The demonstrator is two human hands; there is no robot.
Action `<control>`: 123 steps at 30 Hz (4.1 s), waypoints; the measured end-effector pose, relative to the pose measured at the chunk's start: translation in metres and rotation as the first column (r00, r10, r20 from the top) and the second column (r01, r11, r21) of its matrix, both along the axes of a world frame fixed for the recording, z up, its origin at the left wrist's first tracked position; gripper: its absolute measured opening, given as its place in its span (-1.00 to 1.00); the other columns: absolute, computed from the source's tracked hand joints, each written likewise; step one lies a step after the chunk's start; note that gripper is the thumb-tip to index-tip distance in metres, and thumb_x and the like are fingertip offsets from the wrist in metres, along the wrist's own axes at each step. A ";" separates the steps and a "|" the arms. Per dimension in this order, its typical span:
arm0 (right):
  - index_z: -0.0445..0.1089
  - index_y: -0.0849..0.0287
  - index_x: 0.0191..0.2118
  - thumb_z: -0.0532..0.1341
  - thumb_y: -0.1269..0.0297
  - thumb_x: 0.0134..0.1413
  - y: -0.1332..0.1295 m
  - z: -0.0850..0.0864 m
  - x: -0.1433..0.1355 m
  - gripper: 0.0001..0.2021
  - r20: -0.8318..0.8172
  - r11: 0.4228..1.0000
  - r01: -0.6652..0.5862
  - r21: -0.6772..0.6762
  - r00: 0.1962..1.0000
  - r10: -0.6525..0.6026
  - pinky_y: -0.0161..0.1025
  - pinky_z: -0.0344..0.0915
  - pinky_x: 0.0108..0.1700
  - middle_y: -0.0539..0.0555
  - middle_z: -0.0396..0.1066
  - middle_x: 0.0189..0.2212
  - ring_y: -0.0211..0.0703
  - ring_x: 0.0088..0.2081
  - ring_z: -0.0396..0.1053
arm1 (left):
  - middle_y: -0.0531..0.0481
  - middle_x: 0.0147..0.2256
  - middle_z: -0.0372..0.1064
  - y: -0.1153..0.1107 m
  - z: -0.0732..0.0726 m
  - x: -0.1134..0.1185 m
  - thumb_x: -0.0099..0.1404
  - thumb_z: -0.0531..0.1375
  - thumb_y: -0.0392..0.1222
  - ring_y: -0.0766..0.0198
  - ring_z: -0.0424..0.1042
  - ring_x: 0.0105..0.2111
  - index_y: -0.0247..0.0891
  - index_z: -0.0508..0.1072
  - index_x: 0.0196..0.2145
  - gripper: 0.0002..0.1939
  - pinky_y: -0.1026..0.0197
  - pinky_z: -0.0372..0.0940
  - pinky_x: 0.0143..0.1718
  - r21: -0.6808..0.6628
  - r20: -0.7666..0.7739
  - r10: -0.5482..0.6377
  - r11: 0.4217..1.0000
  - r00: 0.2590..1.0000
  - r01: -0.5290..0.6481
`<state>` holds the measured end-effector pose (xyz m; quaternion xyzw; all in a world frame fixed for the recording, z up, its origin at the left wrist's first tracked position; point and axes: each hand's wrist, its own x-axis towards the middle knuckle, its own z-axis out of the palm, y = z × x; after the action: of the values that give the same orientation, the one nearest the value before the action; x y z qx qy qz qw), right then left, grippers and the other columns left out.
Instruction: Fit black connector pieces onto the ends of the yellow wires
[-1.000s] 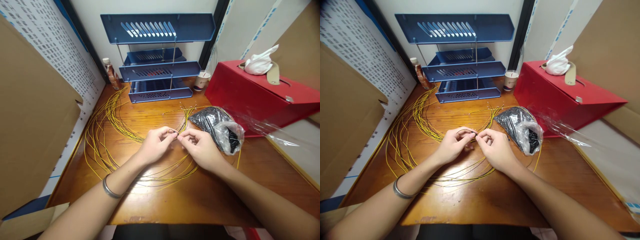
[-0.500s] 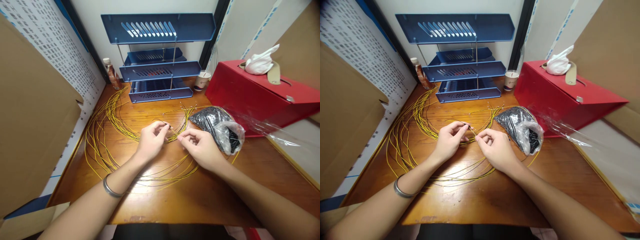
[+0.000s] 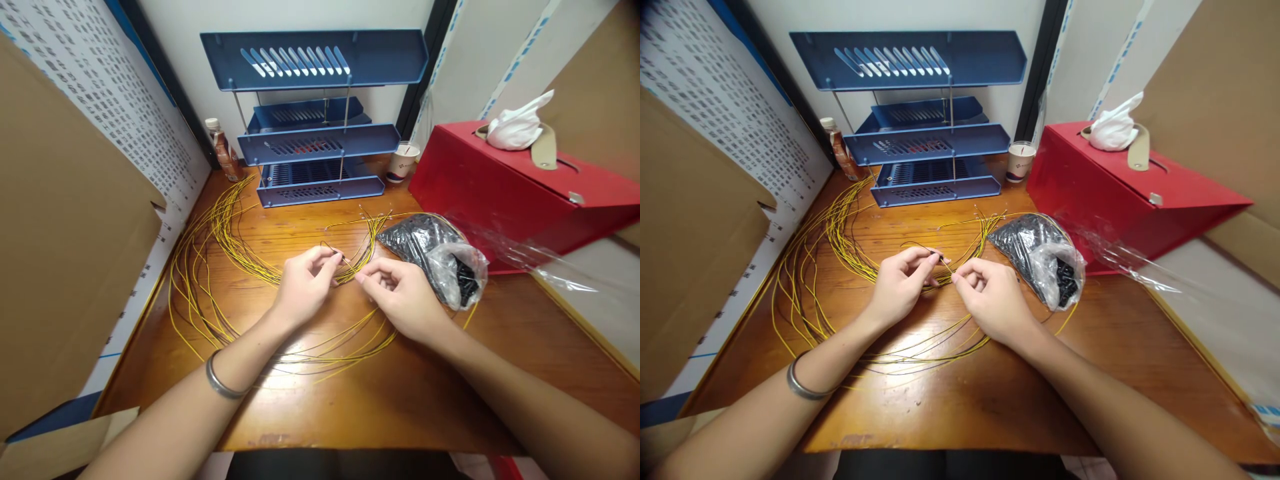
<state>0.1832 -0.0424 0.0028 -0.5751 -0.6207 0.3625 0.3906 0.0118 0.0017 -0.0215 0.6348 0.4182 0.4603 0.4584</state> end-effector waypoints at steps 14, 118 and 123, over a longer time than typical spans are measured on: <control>0.45 0.24 -0.44 0.19 0.14 0.08 0.000 0.000 0.000 -0.75 -0.005 1.000 0.005 0.002 1.000 -0.005 -0.30 0.08 -0.51 -0.03 0.28 -0.64 -0.27 -0.57 0.16 | -0.03 -0.43 0.53 -0.008 0.009 0.001 0.34 0.20 -0.12 0.30 0.47 -0.46 -0.33 0.55 -0.18 -0.77 0.31 0.35 -0.39 0.026 -0.148 -0.219 0.974 0.964 0.225; 0.47 0.20 -0.31 0.16 0.36 0.24 0.001 -0.001 0.006 -0.85 0.224 0.961 -0.122 0.250 0.972 0.065 -0.31 0.15 -0.40 -0.03 0.43 -0.50 -0.29 -0.50 0.27 | -0.10 -0.26 0.55 0.014 0.017 -0.024 0.44 0.15 -0.22 0.25 0.48 -0.26 -0.32 0.52 -0.20 -0.84 0.22 0.34 -0.20 0.603 -0.584 -0.056 0.637 0.810 0.479; 0.48 0.20 -0.31 0.17 0.35 0.24 0.002 -0.002 0.005 -0.85 0.216 0.962 -0.108 0.251 0.975 0.053 -0.31 0.16 -0.41 -0.03 0.44 -0.51 -0.29 -0.51 0.28 | -0.08 -0.30 0.58 0.016 0.015 -0.024 0.41 0.19 -0.14 0.24 0.50 -0.31 -0.32 0.55 -0.24 -0.80 0.22 0.36 -0.23 0.612 -0.563 -0.001 0.671 0.826 0.418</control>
<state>0.1880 -0.0406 0.0005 -0.5272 -0.7235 0.2312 0.3809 -0.0123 0.0174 -0.0061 0.9062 0.2344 0.3383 0.0975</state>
